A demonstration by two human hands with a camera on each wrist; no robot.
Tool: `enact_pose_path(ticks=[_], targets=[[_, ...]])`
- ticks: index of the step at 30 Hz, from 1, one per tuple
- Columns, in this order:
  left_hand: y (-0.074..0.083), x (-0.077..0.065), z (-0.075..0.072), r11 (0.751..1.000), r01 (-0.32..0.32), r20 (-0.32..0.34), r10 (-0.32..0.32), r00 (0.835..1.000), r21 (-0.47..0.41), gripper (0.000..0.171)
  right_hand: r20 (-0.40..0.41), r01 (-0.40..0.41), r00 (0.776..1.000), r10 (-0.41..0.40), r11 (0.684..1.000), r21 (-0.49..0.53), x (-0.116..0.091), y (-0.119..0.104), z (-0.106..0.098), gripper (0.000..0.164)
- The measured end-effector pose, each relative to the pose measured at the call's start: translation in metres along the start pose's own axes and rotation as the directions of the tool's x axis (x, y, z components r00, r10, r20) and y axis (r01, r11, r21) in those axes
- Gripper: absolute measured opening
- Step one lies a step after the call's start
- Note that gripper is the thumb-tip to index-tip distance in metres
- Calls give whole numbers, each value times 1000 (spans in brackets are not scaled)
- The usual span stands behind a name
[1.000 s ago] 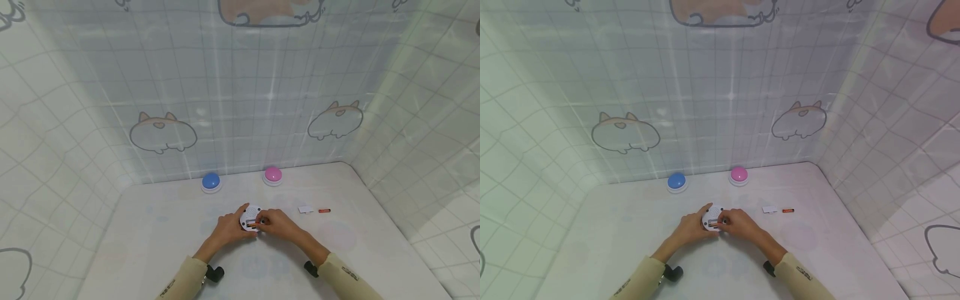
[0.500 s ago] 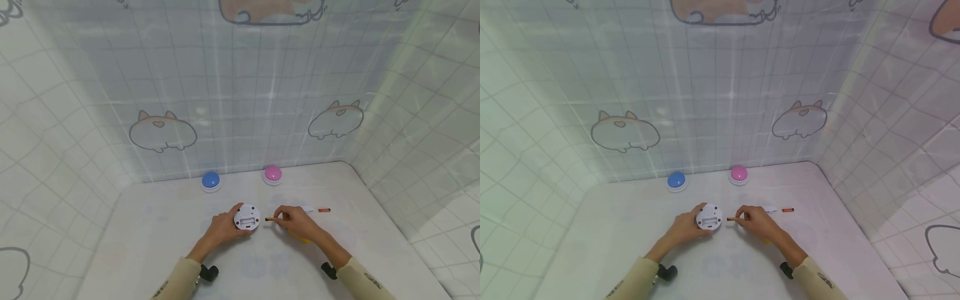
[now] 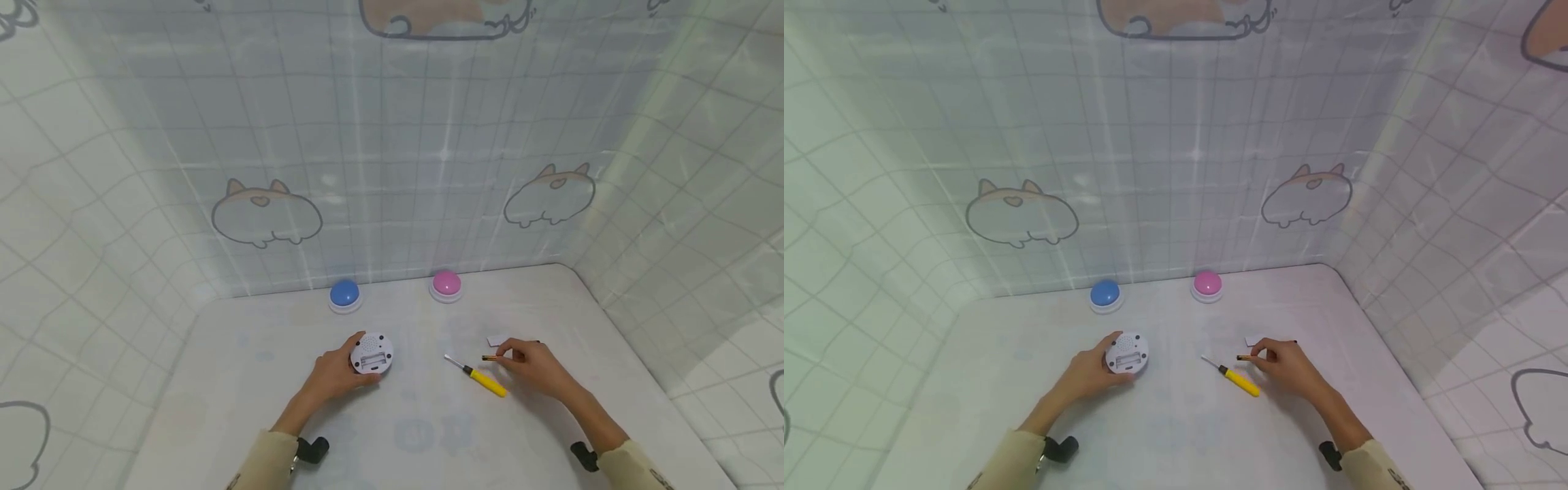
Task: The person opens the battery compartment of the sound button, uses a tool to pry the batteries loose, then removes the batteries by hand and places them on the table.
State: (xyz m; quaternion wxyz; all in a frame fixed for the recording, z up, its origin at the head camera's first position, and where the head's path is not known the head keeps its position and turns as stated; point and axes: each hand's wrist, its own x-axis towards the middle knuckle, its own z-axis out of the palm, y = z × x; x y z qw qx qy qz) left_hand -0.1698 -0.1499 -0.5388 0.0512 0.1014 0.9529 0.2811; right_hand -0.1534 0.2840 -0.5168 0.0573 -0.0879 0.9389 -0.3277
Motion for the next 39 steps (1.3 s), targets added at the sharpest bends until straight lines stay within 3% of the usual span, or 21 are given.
enact_pose_path(ticks=[8,15,29,39], targets=[[-25,-7,-18,996,91,-18,-91,996,-10,108,-32,-45,999,44,999,-18,-12,35,-16,8],[-43,-16,-32,992,124,-17,-124,992,-7,109,-24,-30,999,28,999,-44,-14,51,-27,7],[-86,-40,-71,980,199,4,-199,980,22,112,0,-92,996,92,993,-73,-14,69,-41,10],[-97,-47,-79,978,206,22,-207,978,23,112,12,-139,990,140,988,-68,-13,77,-38,10]])
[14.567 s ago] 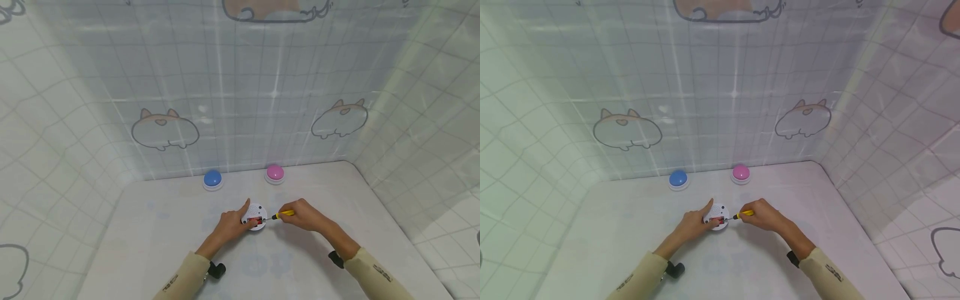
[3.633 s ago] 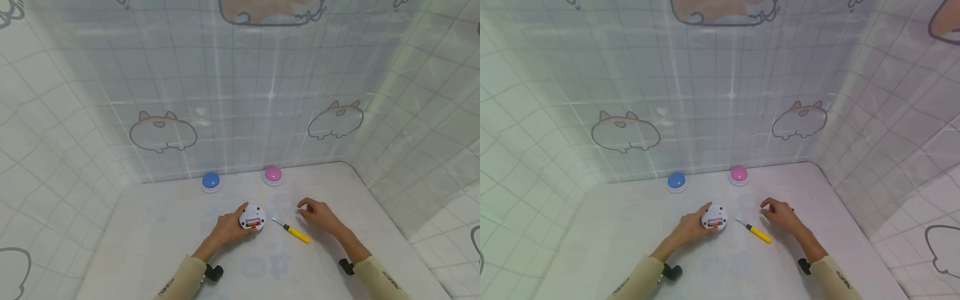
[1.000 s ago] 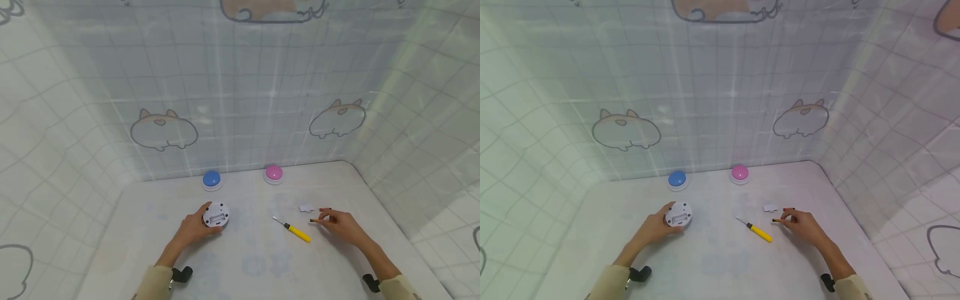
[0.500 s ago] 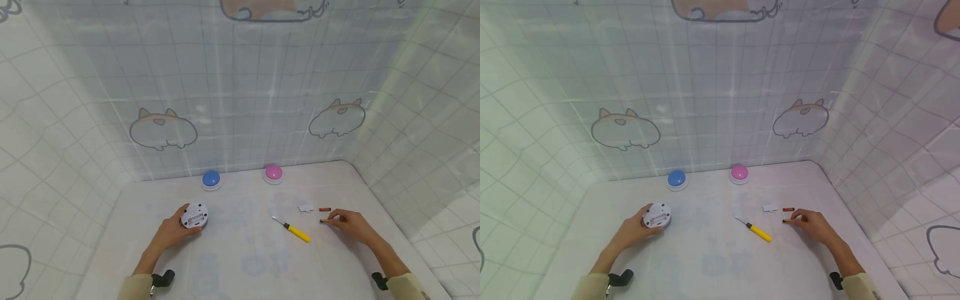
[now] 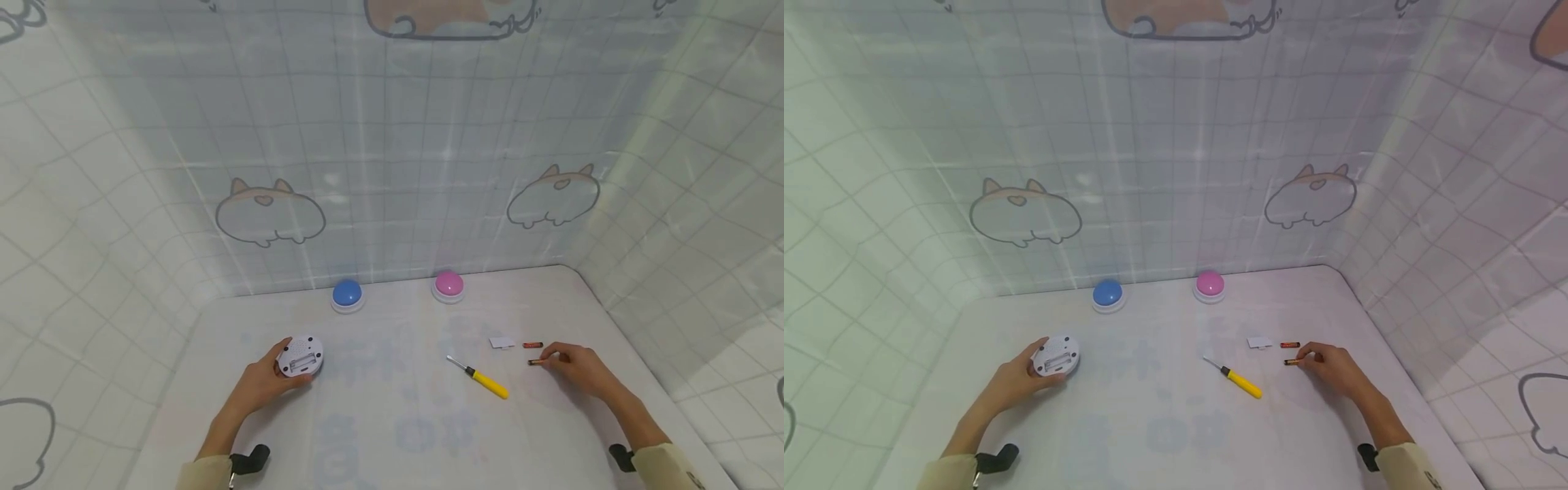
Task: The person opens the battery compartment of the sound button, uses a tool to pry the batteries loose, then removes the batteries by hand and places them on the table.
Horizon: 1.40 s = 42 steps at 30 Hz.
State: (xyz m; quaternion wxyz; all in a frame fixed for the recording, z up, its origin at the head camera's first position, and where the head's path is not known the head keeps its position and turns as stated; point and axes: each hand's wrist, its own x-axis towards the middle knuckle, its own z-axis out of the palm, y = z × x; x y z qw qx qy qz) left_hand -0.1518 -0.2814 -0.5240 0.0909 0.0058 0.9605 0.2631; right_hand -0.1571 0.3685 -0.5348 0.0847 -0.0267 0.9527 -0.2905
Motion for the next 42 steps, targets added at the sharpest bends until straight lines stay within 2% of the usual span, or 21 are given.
enact_pose_path(ticks=[8,14,18,20,22,24,27,28,30,32,37,42], targets=[[2,0,-2,1000,13,9,-13,1000,9,111,-17,24,1000,-23,1000,4,-1,1,0,10],[2,-1,-5,1000,18,-1,-18,1000,15,113,-20,-9,1000,9,1000,4,-2,-2,-4,19],[3,-6,-15,999,33,-63,-32,997,21,115,-15,-32,999,32,999,13,-2,-5,-6,30],[6,-8,-22,999,38,-118,-34,992,27,113,-16,-21,1000,21,1000,19,-1,-7,-7,34],[12,-10,-28,998,27,-199,-16,980,49,108,-24,-3,1000,3,1000,26,0,-9,-9,35],[21,-9,-32,997,-6,-295,28,955,73,99,-34,22,999,-21,999,30,1,-13,-11,35],[43,-5,-33,992,-95,-413,120,903,82,82,-50,60,997,-58,998,35,6,-23,-14,35],[51,-2,-31,988,-131,-437,153,886,81,77,-50,74,996,-72,997,38,8,-27,-14,36],[71,4,-28,978,-198,-447,207,870,68,71,-48,92,995,-89,995,50,13,-37,-15,37],[91,12,-23,967,-249,-425,248,871,55,70,-43,101,994,-98,993,62,19,-48,-15,41],[137,33,-6,949,-313,-328,308,893,38,71,-31,128,992,-126,988,86,35,-72,-9,49],[167,59,14,921,-389,-255,381,889,23,69,-44,171,985,-168,980,101,52,-90,0,50]])
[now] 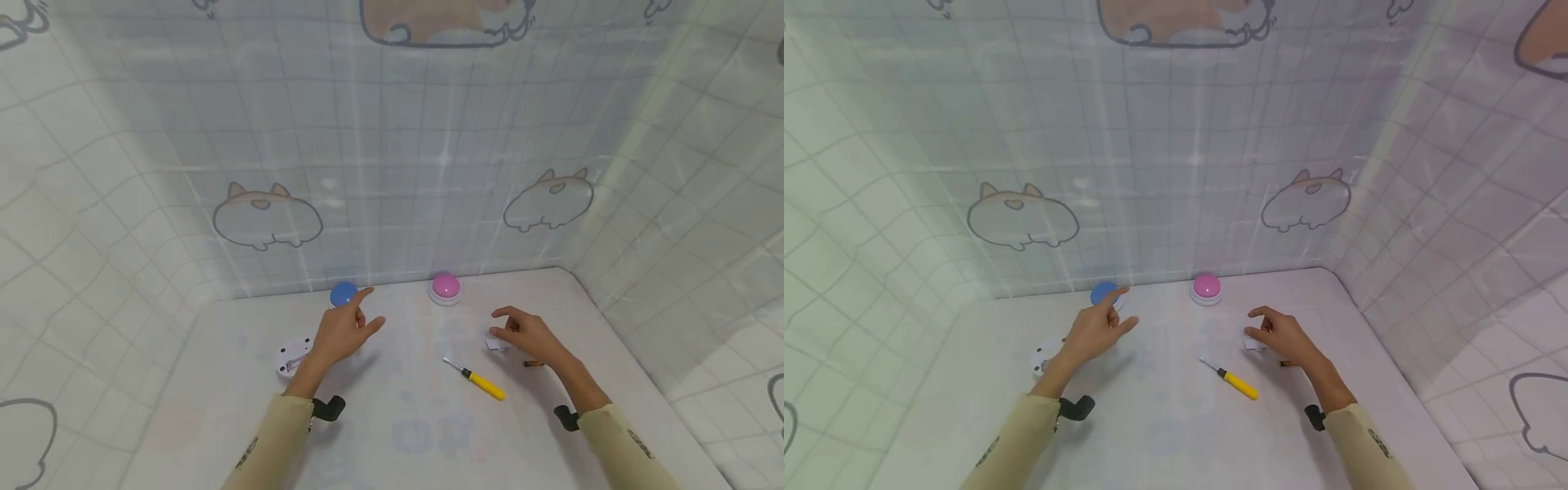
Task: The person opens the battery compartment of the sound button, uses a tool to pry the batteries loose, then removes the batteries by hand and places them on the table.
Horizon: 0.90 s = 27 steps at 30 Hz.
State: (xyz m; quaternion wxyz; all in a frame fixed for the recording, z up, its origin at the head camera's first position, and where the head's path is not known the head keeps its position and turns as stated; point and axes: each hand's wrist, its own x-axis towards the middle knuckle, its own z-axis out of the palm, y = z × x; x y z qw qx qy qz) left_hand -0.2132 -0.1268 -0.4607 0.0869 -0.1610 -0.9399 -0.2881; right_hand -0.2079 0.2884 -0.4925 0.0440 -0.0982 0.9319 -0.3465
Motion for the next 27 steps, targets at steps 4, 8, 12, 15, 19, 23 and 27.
enact_pose_path(ticks=[4,8,12,15,19,23,27], targets=[[9,20,21,999,-48,52,48,998,10,69,-7,-1,1000,2,1000,9,15,-6,9,52],[15,39,39,997,-60,117,53,992,55,68,4,-17,1000,17,1000,21,31,-10,16,59],[18,56,54,994,-58,169,42,985,89,68,22,-43,999,42,999,18,45,-13,23,59],[20,67,65,993,-71,190,52,980,91,68,26,-62,998,62,998,10,53,-13,27,58],[20,76,77,992,-71,211,47,976,107,67,37,-72,997,72,997,-9,66,-10,32,61],[18,80,85,992,-40,227,12,974,121,66,47,-103,994,103,995,-15,81,-8,38,65],[16,84,94,992,-14,250,-18,968,124,67,31,-128,991,128,992,-16,95,-5,41,66]])
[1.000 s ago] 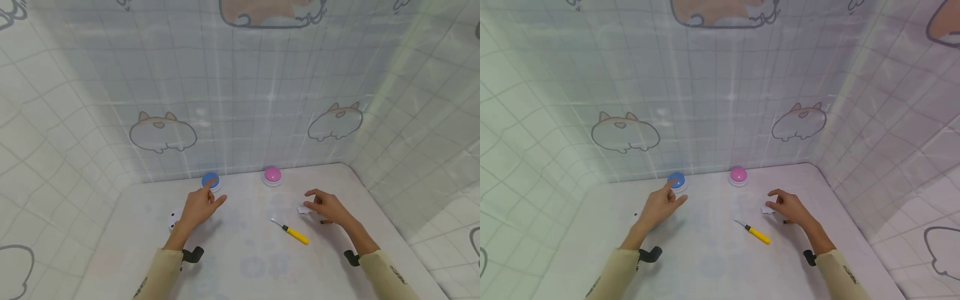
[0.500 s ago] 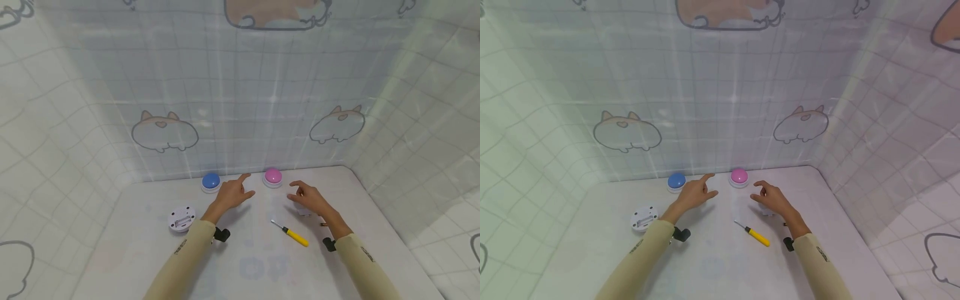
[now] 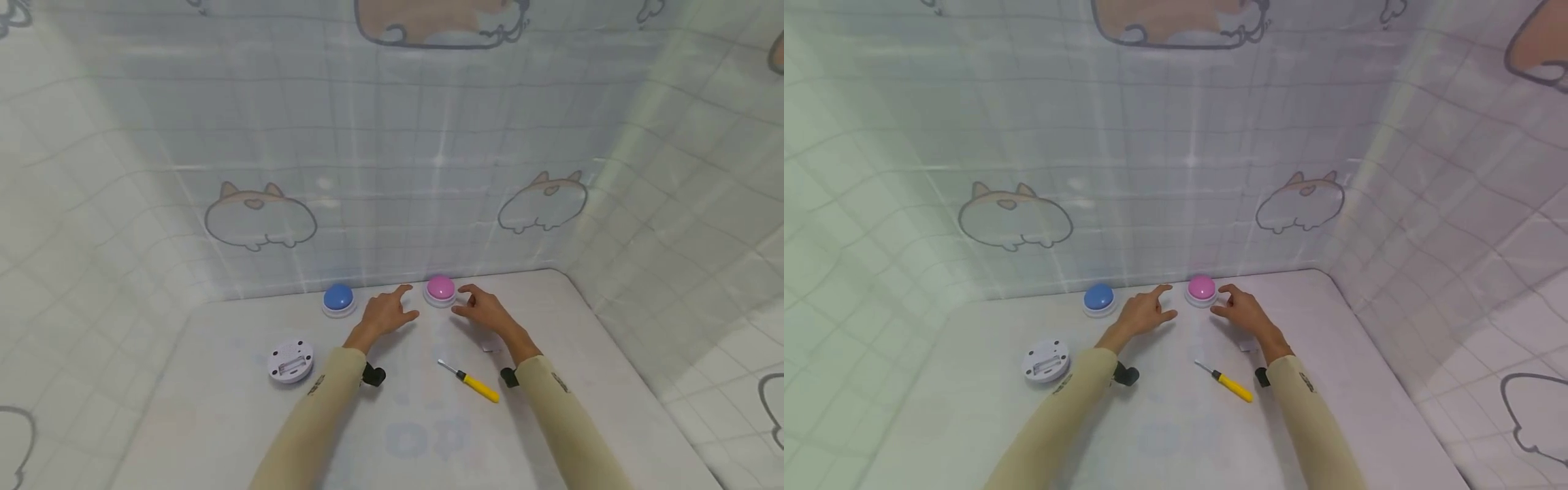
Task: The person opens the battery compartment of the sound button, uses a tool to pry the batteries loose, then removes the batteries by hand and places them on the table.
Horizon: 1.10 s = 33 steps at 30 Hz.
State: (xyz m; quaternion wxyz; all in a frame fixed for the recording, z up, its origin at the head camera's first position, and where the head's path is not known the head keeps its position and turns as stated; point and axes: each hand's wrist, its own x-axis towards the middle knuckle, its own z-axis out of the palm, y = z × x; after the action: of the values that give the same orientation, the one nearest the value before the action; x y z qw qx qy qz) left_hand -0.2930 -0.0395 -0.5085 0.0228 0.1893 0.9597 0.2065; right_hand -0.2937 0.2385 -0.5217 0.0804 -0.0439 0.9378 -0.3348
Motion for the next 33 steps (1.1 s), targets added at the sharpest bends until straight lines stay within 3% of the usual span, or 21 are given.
enact_pose_path(ticks=[12,21,27,33], targets=[[-6,10,22,998,51,55,-52,997,33,68,4,-56,998,56,998,10,25,-4,17,82],[-2,12,24,999,36,56,-37,998,24,67,4,-101,995,101,995,-1,31,-4,22,87],[-2,12,24,999,31,43,-33,999,25,66,1,-86,996,86,996,4,33,-8,25,89],[-3,11,27,1000,26,37,-27,999,14,65,-4,-80,997,79,995,-63,35,-9,26,95]])
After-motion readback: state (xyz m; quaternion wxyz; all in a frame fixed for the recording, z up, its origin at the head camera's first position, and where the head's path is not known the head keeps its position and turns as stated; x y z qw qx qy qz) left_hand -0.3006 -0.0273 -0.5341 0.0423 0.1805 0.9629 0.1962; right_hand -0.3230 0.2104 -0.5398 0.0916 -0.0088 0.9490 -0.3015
